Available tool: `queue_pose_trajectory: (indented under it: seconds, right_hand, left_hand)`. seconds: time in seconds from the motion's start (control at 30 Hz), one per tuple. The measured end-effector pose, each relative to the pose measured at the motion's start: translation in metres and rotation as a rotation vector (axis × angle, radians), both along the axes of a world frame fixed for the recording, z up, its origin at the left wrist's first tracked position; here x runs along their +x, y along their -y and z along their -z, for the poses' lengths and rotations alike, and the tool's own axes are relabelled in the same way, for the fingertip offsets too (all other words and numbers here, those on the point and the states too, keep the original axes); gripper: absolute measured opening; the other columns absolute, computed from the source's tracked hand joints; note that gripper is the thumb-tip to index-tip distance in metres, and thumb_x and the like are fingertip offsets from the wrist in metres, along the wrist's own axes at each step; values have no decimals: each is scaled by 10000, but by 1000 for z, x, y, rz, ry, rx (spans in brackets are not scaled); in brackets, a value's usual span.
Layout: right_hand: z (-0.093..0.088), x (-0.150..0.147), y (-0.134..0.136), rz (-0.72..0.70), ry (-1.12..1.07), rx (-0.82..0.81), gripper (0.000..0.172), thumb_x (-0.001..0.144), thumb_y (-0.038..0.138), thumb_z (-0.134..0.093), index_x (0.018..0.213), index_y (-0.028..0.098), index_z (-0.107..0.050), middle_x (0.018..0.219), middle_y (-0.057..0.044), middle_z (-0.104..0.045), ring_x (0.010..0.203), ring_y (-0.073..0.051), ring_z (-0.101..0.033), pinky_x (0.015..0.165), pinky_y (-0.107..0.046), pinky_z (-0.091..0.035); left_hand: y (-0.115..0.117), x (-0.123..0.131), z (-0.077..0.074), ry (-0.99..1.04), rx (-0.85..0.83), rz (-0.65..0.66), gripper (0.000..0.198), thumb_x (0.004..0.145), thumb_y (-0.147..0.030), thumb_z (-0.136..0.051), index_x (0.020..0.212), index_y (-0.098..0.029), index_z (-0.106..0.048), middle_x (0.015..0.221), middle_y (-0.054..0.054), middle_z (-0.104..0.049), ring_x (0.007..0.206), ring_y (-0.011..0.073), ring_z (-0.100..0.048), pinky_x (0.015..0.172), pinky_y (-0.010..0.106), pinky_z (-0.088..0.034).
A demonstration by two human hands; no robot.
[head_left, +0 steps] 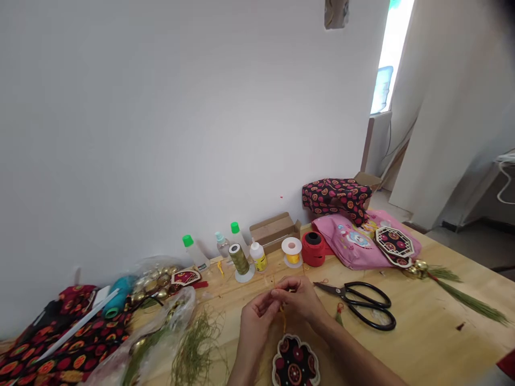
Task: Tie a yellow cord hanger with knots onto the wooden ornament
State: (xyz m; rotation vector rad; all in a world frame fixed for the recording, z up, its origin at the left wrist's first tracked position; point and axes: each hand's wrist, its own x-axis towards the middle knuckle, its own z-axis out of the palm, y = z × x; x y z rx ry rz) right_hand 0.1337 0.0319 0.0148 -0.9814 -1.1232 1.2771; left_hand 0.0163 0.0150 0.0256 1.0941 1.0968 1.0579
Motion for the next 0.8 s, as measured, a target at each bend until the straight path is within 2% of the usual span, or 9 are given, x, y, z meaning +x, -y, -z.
queue_pose_trajectory:
  seconds: [0.23,0.47,0.57,0.67,0.8]
  right_hand:
    - [8,-5,0,48,90,4,87,539,217,-653,512,141,-618,490,23,-545,461,-77,-434,453,-191,-328]
    - [1,1,-3,117,128,49,273,649,392,-564,565,141,-631,511,3,-555,454,-85,-430,436,-199,-332]
    - [1,2,-3,75,173,64,321,709,415,-492,637,144,-646,560,-12,-574,463,-87,-443,442,-201,-345]
    - [2,-2,1,-29,234,136,234,692,341,-543,608,150,-649,585,-14,-573,554,-109,-485,520,-215,-371]
    - [0,-9,6,-152,159,159,137,632,272,-611,586,147,-642,617,-15,-559,600,-118,-495,544,-219,-377]
  left_hand:
    - [-1,-15,13,-105,9,35,183,564,-283,-658,665,-132,-685,626,41,-676,604,158,-569,607,242,-427]
    - [-1,-19,24,-85,-15,-56,191,571,-309,-654,625,-125,-659,586,25,-643,576,138,-541,582,222,-421]
    - [2,-21,27,-42,-25,-91,205,568,-320,-655,637,-127,-658,609,32,-647,605,154,-553,608,236,-430]
    - [5,-23,28,-12,-6,-49,207,592,-321,-636,661,-128,-665,635,40,-655,633,166,-558,633,249,-431]
    - [6,-23,28,11,34,8,200,634,-306,-603,706,-135,-680,650,39,-664,646,166,-555,633,249,-426]
